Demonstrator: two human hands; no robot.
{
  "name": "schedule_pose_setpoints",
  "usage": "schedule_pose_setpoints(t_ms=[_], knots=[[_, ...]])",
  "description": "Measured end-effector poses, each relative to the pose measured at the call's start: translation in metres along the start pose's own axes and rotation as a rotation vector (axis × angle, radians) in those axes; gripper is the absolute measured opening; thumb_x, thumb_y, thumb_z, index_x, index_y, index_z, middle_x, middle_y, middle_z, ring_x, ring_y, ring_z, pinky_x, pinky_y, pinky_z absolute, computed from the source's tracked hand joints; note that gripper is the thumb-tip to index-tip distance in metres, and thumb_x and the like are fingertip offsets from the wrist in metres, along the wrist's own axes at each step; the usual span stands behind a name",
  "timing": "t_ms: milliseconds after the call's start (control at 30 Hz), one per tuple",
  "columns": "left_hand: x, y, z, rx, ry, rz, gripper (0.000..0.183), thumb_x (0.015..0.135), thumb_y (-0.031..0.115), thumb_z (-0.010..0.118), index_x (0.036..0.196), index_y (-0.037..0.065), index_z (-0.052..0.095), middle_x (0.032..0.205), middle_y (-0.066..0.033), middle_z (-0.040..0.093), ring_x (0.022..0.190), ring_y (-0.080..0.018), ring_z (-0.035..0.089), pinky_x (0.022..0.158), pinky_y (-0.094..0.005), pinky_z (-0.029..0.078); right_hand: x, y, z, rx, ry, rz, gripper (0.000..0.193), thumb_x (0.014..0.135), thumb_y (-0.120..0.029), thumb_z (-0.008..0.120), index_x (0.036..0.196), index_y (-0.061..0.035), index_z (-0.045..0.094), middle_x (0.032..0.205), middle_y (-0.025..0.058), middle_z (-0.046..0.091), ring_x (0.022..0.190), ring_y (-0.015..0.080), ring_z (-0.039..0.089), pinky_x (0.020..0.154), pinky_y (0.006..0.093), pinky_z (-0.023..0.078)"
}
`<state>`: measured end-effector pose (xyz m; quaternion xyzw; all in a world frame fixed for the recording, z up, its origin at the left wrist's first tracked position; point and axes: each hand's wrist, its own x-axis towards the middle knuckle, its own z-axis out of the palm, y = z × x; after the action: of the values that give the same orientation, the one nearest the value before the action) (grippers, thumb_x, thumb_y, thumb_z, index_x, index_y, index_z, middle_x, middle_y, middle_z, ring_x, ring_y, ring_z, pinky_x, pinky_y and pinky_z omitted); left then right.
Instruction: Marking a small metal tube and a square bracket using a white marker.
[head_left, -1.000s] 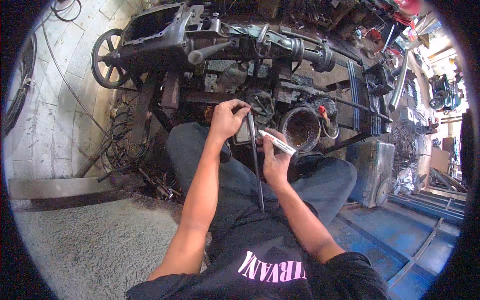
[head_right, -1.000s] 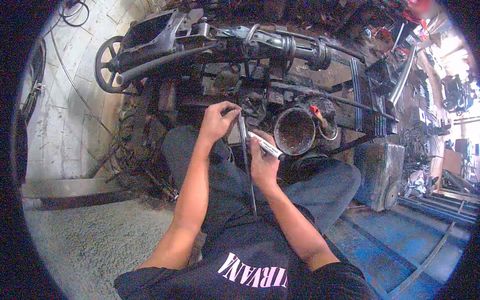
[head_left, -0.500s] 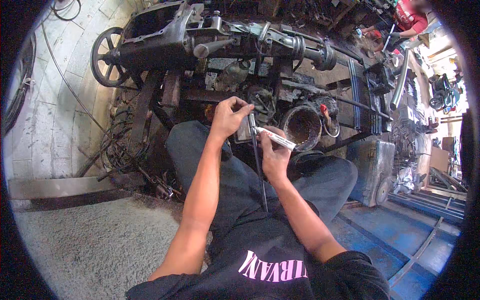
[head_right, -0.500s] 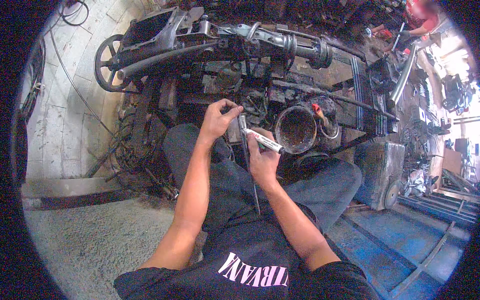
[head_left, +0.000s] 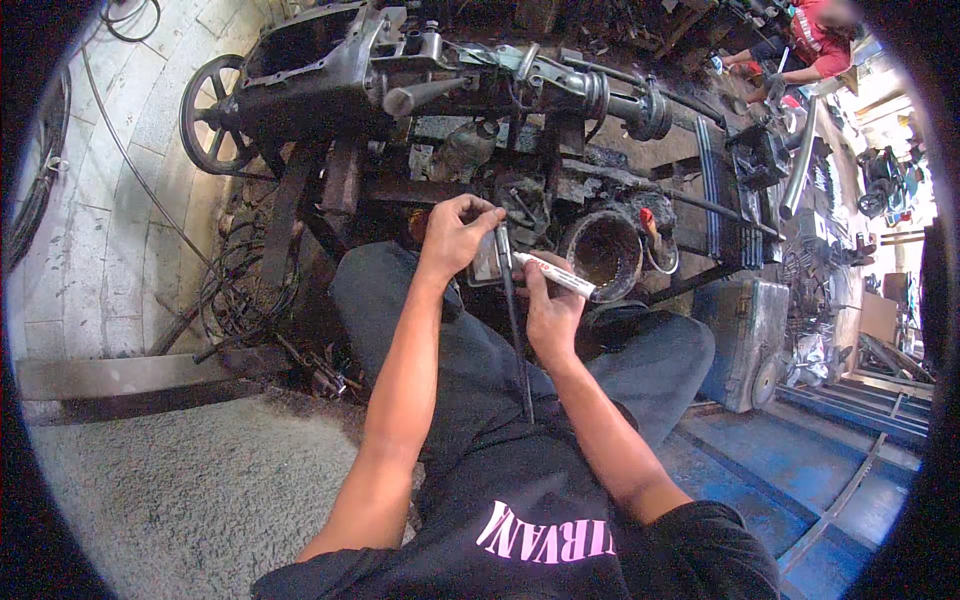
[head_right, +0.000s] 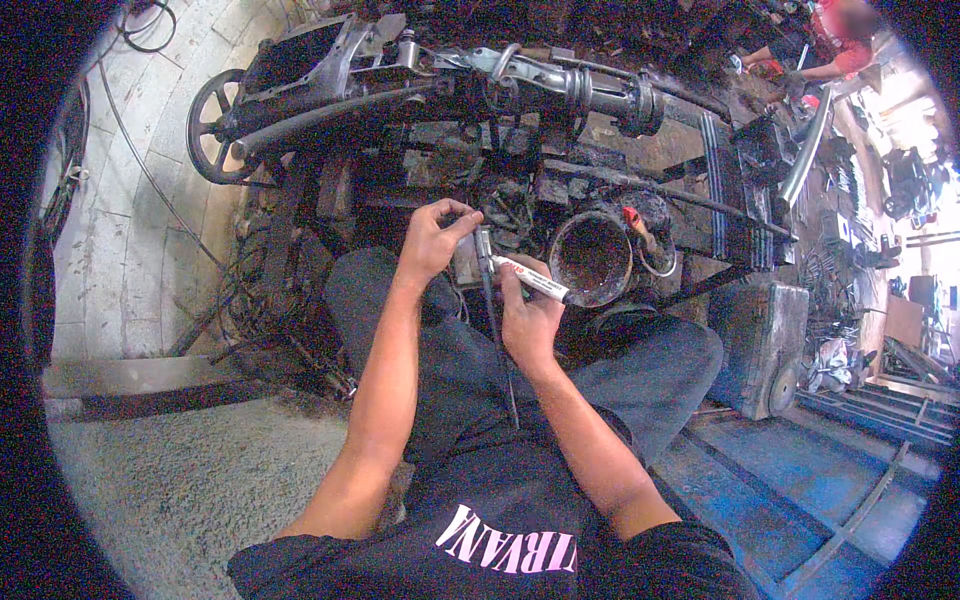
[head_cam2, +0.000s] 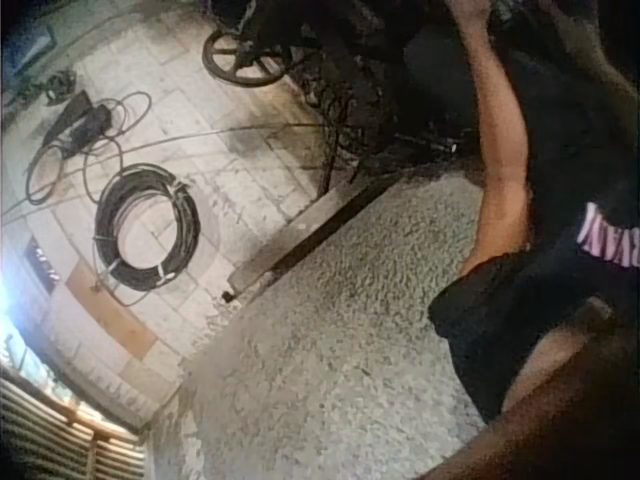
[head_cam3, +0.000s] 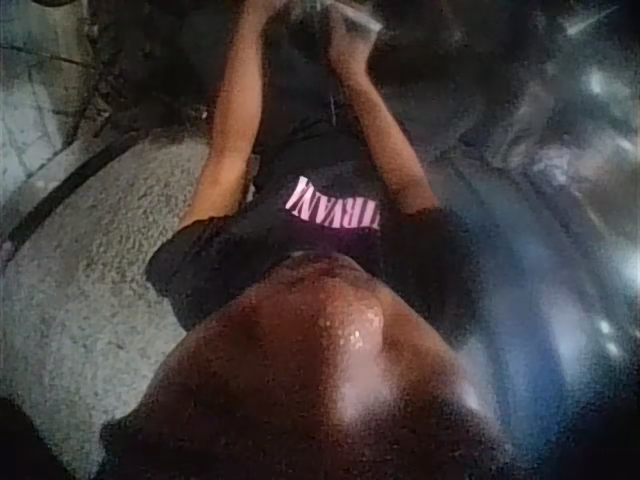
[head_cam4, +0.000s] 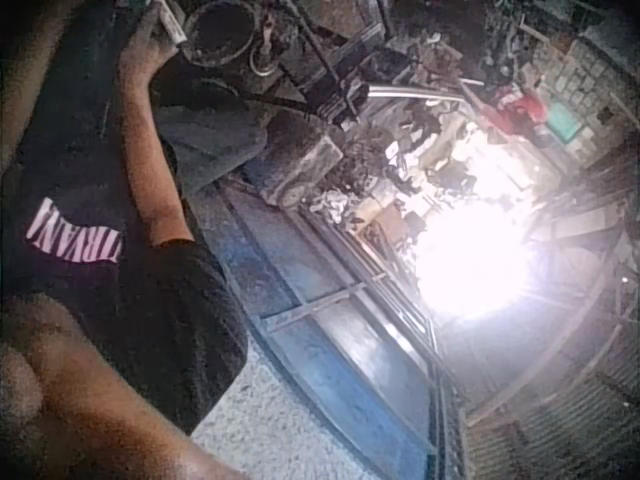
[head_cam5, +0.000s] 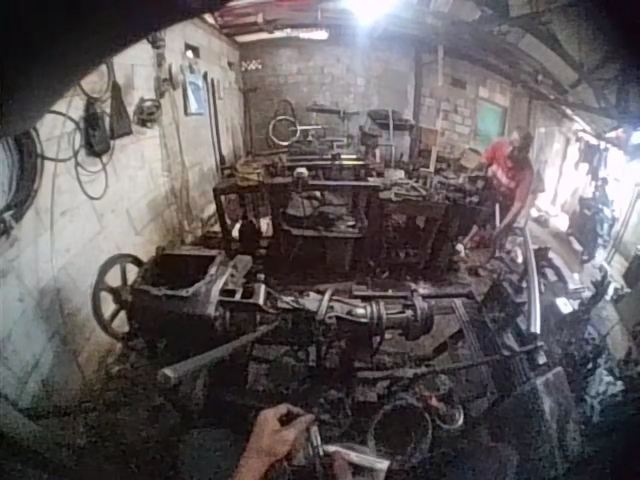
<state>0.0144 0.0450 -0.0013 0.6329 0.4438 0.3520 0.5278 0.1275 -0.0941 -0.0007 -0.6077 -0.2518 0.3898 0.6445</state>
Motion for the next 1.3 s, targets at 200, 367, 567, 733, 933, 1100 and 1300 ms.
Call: schedule_pose_setpoints(t_ms=[200, 367, 567, 733, 933, 1100, 1300], knots=[[-0.001, 0.003, -0.001, -0.008, -0.036, -0.062, 0.023, 0.089, 0.021, 0.076, 0.097, -0.001, 0.076, 0.089, -0.0093, 0.076, 0.083, -0.0134, 0.066, 0.08, -0.0301, 0.051, 0.002, 0.013, -0.003, -0.084, -0.017, -0.153, 0.014, 0.099, -0.006, 0.066, 0.111, 0.0006, 0.067, 0.096, 0.0034, 0.07, 0.086, 0.0084, 0.061, 0.079, 0.0251, 0.051], [0.0, -0.007, -0.002, -0.047, -0.048, -0.043, 0.021, 0.091, 0.018, 0.074, 0.099, -0.002, 0.076, 0.09, -0.0079, 0.076, 0.084, -0.0124, 0.066, 0.079, -0.0286, 0.051, 0.0, 0.001, 0.0, -0.031, -0.011, -0.021, 0.015, 0.098, -0.007, 0.067, 0.111, 0.0007, 0.067, 0.097, 0.0037, 0.07, 0.087, 0.009, 0.062, 0.08, 0.0252, 0.051], [0.003, -0.01, -0.003, -0.091, -0.083, -0.05, 0.02, 0.093, 0.017, 0.072, 0.101, -0.002, 0.076, 0.092, -0.0071, 0.076, 0.084, -0.0117, 0.067, 0.08, -0.0281, 0.052, 0.001, 0.009, -0.004, -0.057, -0.019, -0.069, 0.017, 0.099, -0.008, 0.067, 0.113, 0.0006, 0.066, 0.1, 0.0052, 0.071, 0.088, 0.0104, 0.065, 0.077, 0.0249, 0.053], [0.003, -0.013, -0.004, -0.148, -0.096, -0.075, 0.02, 0.095, 0.015, 0.07, 0.102, -0.003, 0.075, 0.093, -0.0076, 0.076, 0.085, -0.0125, 0.068, 0.08, -0.0284, 0.053, 0.002, 0.017, -0.008, -0.19, -0.067, -0.171, 0.02, 0.1, -0.01, 0.066, 0.118, -0.0002, 0.064, 0.102, 0.0059, 0.071, 0.087, 0.0112, 0.067, 0.073, 0.0248, 0.054], [0.002, -0.014, -0.005, -0.214, -0.137, -0.081, 0.019, 0.097, 0.011, 0.065, 0.105, -0.003, 0.074, 0.095, -0.0096, 0.076, 0.088, -0.0151, 0.07, 0.083, -0.0293, 0.054, 0.001, 0.008, -0.007, -0.055, -0.046, -0.006, 0.019, 0.1, -0.01, 0.065, 0.117, -0.0007, 0.064, 0.104, 0.0062, 0.071, 0.088, 0.0109, 0.067, 0.074, 0.0259, 0.054], [0.003, -0.011, -0.005, -0.231, -0.16, -0.096, 0.019, 0.096, 0.01, 0.065, 0.106, -0.003, 0.074, 0.097, -0.01, 0.076, 0.089, -0.016, 0.071, 0.085, -0.0303, 0.054, -0.003, -0.001, -0.002, -0.102, -0.031, -0.108, 0.017, 0.099, -0.007, 0.066, 0.114, 0.0016, 0.066, 0.097, 0.0041, 0.069, 0.087, 0.0095, 0.062, 0.079, 0.0251, 0.051], [0.0, -0.003, -0.007, -0.301, -0.17, -0.15, 0.019, 0.096, 0.01, 0.065, 0.107, -0.002, 0.075, 0.098, -0.009, 0.076, 0.092, -0.0157, 0.07, 0.087, -0.0301, 0.053, -0.001, -0.002, -0.002, 0.024, -0.007, 0.062, 0.017, 0.099, -0.007, 0.066, 0.116, -0.0011, 0.066, 0.096, 0.0034, 0.069, 0.082, 0.0077, 0.061, 0.072, 0.0237, 0.049]])
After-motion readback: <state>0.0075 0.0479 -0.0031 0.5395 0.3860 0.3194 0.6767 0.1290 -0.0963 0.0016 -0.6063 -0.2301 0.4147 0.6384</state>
